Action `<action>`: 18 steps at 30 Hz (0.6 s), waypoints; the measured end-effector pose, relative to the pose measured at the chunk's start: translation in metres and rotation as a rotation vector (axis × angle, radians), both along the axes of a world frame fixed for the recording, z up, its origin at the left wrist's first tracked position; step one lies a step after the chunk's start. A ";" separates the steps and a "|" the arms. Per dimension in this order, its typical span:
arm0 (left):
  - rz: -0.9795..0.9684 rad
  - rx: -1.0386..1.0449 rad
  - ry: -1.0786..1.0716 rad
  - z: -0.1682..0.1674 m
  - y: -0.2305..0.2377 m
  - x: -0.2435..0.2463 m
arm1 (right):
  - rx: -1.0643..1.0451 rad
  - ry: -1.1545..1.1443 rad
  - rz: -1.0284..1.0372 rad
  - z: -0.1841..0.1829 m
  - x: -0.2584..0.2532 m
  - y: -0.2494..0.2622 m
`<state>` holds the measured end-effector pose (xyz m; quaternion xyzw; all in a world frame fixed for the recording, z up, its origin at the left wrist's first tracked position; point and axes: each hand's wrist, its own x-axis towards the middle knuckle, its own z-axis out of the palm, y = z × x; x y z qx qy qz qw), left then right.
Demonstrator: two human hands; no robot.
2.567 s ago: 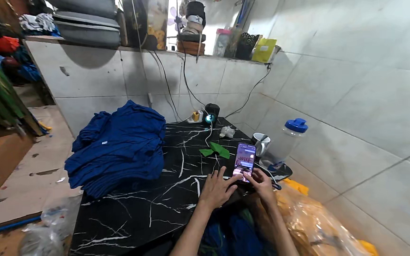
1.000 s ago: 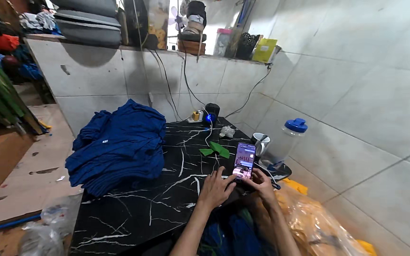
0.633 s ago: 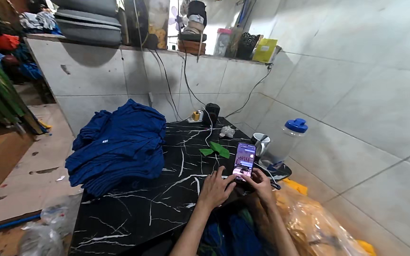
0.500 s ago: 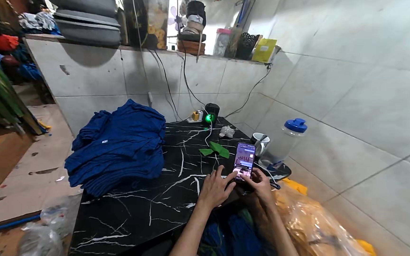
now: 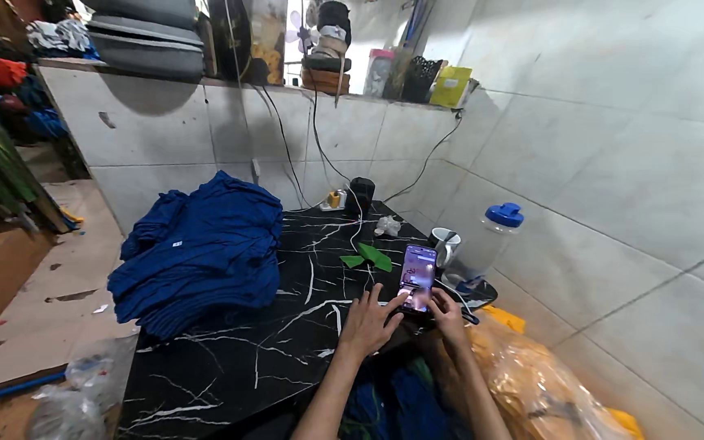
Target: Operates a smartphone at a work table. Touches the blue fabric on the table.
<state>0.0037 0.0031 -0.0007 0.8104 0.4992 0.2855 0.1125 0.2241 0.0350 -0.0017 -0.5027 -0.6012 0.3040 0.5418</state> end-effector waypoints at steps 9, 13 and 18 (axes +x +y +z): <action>-0.002 0.010 0.000 0.000 -0.002 -0.001 | -0.019 0.021 -0.074 0.002 -0.005 0.000; 0.005 0.013 -0.007 -0.001 -0.002 0.000 | 0.001 0.036 -0.117 0.004 -0.010 0.000; 0.006 0.015 -0.041 -0.001 -0.002 -0.002 | -0.010 0.050 -0.094 0.002 -0.007 0.001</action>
